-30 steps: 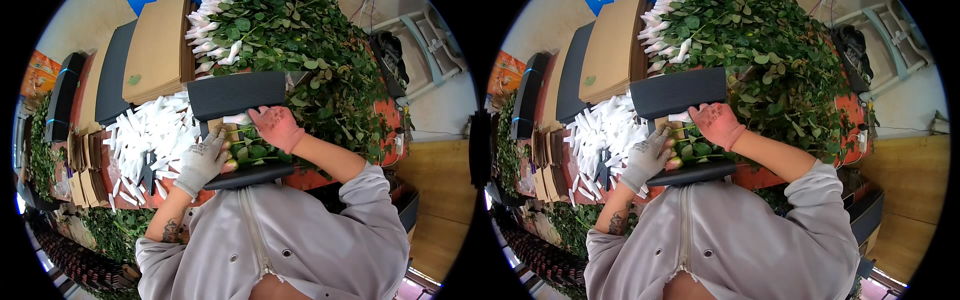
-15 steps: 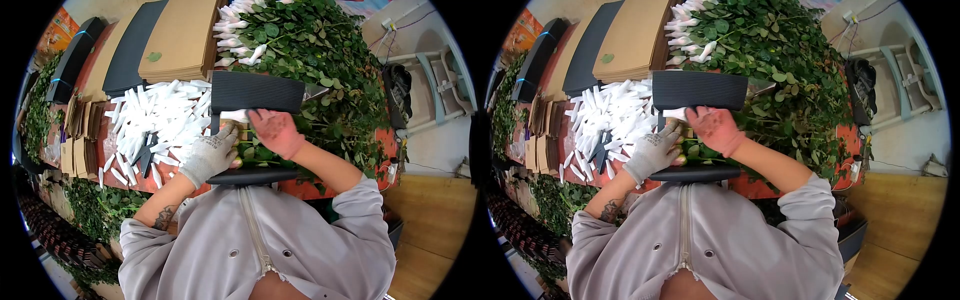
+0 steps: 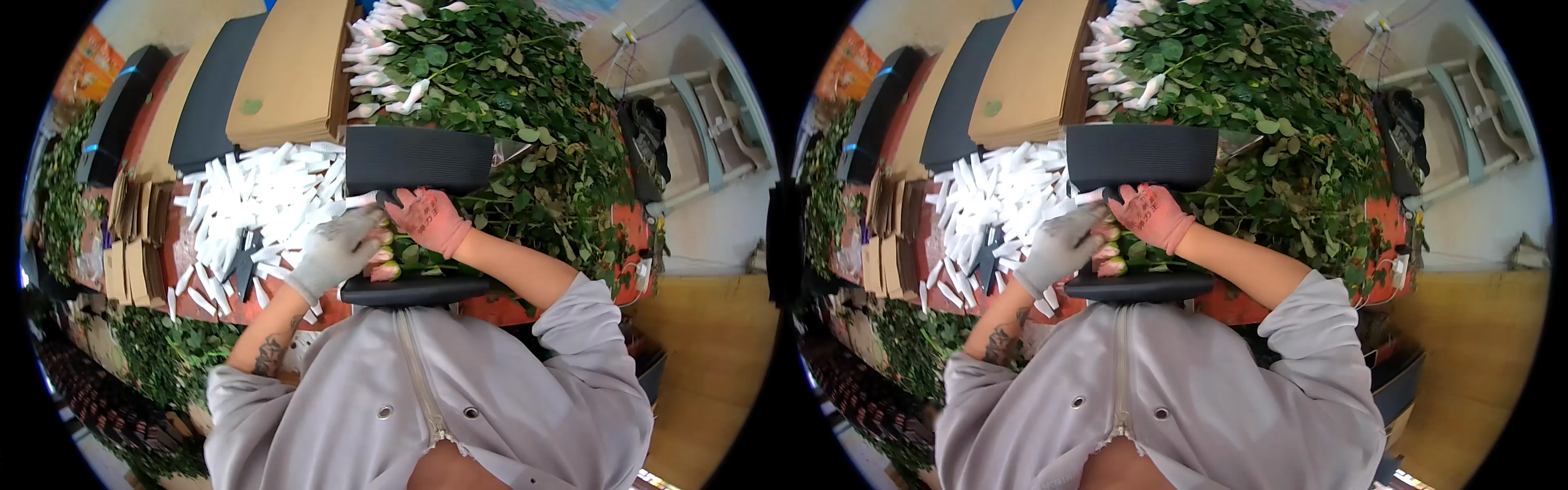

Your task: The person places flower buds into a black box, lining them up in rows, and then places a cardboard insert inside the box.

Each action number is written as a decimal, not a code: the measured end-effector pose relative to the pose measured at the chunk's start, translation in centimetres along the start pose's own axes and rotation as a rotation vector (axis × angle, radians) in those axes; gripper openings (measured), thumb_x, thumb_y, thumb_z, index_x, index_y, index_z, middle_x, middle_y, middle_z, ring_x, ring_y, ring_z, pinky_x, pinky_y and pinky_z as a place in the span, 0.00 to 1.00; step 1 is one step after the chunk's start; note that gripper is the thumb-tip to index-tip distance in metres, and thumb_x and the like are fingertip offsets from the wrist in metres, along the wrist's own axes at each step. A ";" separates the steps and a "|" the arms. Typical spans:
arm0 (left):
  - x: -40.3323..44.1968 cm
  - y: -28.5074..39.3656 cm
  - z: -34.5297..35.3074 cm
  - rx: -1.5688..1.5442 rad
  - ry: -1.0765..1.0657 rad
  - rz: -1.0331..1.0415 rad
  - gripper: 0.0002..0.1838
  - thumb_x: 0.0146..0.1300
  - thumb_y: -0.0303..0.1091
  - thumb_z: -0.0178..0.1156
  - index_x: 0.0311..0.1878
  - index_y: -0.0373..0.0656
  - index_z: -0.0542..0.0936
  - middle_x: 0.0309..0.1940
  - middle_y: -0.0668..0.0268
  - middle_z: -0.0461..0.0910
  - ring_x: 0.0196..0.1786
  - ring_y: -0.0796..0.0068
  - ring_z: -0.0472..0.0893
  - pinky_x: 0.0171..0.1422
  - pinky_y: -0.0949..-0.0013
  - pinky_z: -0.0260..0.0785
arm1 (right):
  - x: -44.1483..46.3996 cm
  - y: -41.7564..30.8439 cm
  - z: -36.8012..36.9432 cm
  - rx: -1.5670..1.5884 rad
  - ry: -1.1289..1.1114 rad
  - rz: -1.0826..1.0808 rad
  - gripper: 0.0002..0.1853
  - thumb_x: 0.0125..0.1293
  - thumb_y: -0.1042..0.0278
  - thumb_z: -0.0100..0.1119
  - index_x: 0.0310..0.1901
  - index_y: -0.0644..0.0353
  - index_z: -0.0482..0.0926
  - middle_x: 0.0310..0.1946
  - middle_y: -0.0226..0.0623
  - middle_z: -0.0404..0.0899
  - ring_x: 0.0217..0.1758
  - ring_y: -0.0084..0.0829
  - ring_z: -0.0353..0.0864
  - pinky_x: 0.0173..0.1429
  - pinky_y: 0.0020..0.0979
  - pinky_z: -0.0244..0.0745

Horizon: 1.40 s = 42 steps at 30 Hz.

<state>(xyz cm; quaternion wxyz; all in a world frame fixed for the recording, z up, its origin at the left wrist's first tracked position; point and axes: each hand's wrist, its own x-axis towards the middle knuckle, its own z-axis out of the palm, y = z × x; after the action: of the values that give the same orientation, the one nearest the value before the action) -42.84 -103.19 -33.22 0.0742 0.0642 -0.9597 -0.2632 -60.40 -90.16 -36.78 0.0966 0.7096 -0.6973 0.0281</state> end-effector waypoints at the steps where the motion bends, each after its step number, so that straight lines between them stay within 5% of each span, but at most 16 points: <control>1: -0.2 -0.9 0.0 -0.142 0.215 0.027 0.21 0.59 0.38 0.55 0.55 0.42 0.74 0.53 0.59 0.76 0.42 0.60 0.81 0.49 0.63 0.71 | -0.2 0.3 0.4 -0.036 0.011 -0.029 0.15 0.58 0.62 0.47 0.48 0.49 0.74 0.36 0.38 0.72 0.35 0.35 0.76 0.36 0.33 0.70; 3: -0.3 -3.2 1.1 -0.328 0.388 -0.267 0.13 0.59 0.37 0.57 0.42 0.39 0.80 0.36 0.58 0.82 0.38 0.62 0.82 0.44 0.66 0.72 | -0.7 0.5 1.7 -0.102 0.025 -0.080 0.17 0.60 0.64 0.45 0.51 0.50 0.72 0.37 0.38 0.72 0.35 0.35 0.75 0.37 0.32 0.70; 5: 0.3 -4.6 1.8 -0.462 0.349 -0.452 0.15 0.59 0.41 0.59 0.38 0.37 0.79 0.26 0.61 0.80 0.31 0.69 0.80 0.38 0.67 0.71 | -0.7 0.4 2.1 -0.271 0.022 -0.128 0.19 0.60 0.66 0.44 0.54 0.51 0.70 0.39 0.38 0.72 0.36 0.34 0.75 0.36 0.31 0.70; 10: 2.7 -4.3 1.4 -0.490 0.142 -0.478 0.18 0.58 0.46 0.61 0.35 0.37 0.78 0.21 0.65 0.77 0.24 0.74 0.74 0.33 0.69 0.67 | 0.4 -0.6 -0.9 -0.071 -0.223 0.010 0.21 0.60 0.63 0.45 0.56 0.48 0.70 0.40 0.36 0.74 0.37 0.33 0.76 0.38 0.32 0.71; 13: 3.1 -5.6 2.1 -0.492 0.002 -0.452 0.18 0.59 0.47 0.61 0.30 0.38 0.77 0.18 0.66 0.75 0.23 0.75 0.73 0.31 0.69 0.66 | 0.2 -0.5 0.4 -0.158 -0.054 -0.046 0.20 0.59 0.63 0.45 0.54 0.49 0.72 0.36 0.35 0.74 0.34 0.32 0.76 0.35 0.32 0.71; 24: 0.6 -7.7 1.2 -0.599 0.082 -0.370 0.20 0.64 0.44 0.58 0.23 0.38 0.72 0.16 0.75 0.65 0.22 0.85 0.61 0.26 0.76 0.55 | 0.1 -0.2 -0.1 -0.037 -0.057 0.009 0.18 0.58 0.64 0.47 0.51 0.49 0.75 0.32 0.32 0.72 0.34 0.29 0.74 0.32 0.27 0.69; 29: -3.1 -11.7 -2.0 -0.436 0.122 -0.716 0.11 0.63 0.36 0.54 0.30 0.37 0.77 0.18 0.70 0.72 0.22 0.82 0.69 0.26 0.75 0.61 | -0.1 -0.4 -0.3 -0.006 -0.067 0.028 0.17 0.59 0.64 0.46 0.50 0.48 0.74 0.32 0.31 0.72 0.34 0.28 0.74 0.35 0.28 0.69; 30: -3.8 -12.0 -2.6 -0.067 0.121 -0.575 0.09 0.61 0.33 0.55 0.36 0.36 0.79 0.21 0.65 0.76 0.22 0.79 0.71 0.28 0.74 0.65 | 0.0 -0.4 -0.1 -0.001 -0.061 0.019 0.17 0.59 0.64 0.46 0.50 0.48 0.74 0.32 0.31 0.72 0.34 0.28 0.74 0.35 0.28 0.69; 33: -3.5 -7.2 -4.3 -0.049 0.236 -0.505 0.12 0.60 0.34 0.56 0.42 0.38 0.80 0.26 0.60 0.80 0.25 0.73 0.76 0.33 0.70 0.69 | 0.2 -0.5 0.3 0.009 -0.113 0.019 0.17 0.59 0.63 0.46 0.50 0.46 0.72 0.35 0.30 0.72 0.35 0.28 0.75 0.36 0.28 0.69; 35: -1.6 -2.7 -3.9 -0.103 0.280 -0.164 0.14 0.59 0.35 0.58 0.47 0.41 0.80 0.30 0.57 0.81 0.28 0.65 0.79 0.38 0.66 0.71 | -0.3 -0.4 0.0 0.009 0.043 0.054 0.13 0.61 0.64 0.45 0.46 0.48 0.75 0.32 0.32 0.74 0.32 0.29 0.77 0.32 0.29 0.70; 37: -0.3 0.0 -2.0 -0.133 0.129 -0.066 0.16 0.60 0.39 0.55 0.51 0.47 0.79 0.30 0.57 0.81 0.31 0.59 0.80 0.38 0.61 0.72 | -0.3 -0.2 -0.2 0.021 0.079 0.005 0.14 0.61 0.64 0.44 0.47 0.48 0.74 0.31 0.31 0.73 0.32 0.29 0.76 0.33 0.29 0.69; 40: 0.8 1.2 0.1 0.095 -0.160 -0.207 0.21 0.64 0.43 0.48 0.60 0.57 0.72 0.28 0.57 0.80 0.33 0.56 0.80 0.38 0.56 0.71 | -0.5 -0.1 0.6 -0.051 -0.113 0.043 0.21 0.59 0.58 0.44 0.55 0.45 0.71 0.40 0.33 0.73 0.38 0.32 0.76 0.42 0.34 0.69; 42: 1.0 0.8 0.2 0.076 -0.148 -0.224 0.21 0.63 0.43 0.48 0.60 0.56 0.73 0.28 0.57 0.80 0.33 0.56 0.80 0.38 0.56 0.71 | -0.4 -0.1 0.3 -0.052 -0.096 0.062 0.20 0.59 0.58 0.44 0.55 0.45 0.71 0.40 0.33 0.73 0.38 0.32 0.76 0.42 0.34 0.69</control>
<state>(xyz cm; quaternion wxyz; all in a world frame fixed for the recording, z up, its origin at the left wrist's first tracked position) -43.89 -102.57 -32.87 -0.0292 0.1539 -0.9587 -0.2376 -60.35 -89.81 -37.17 0.0806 0.6853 -0.7235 -0.0212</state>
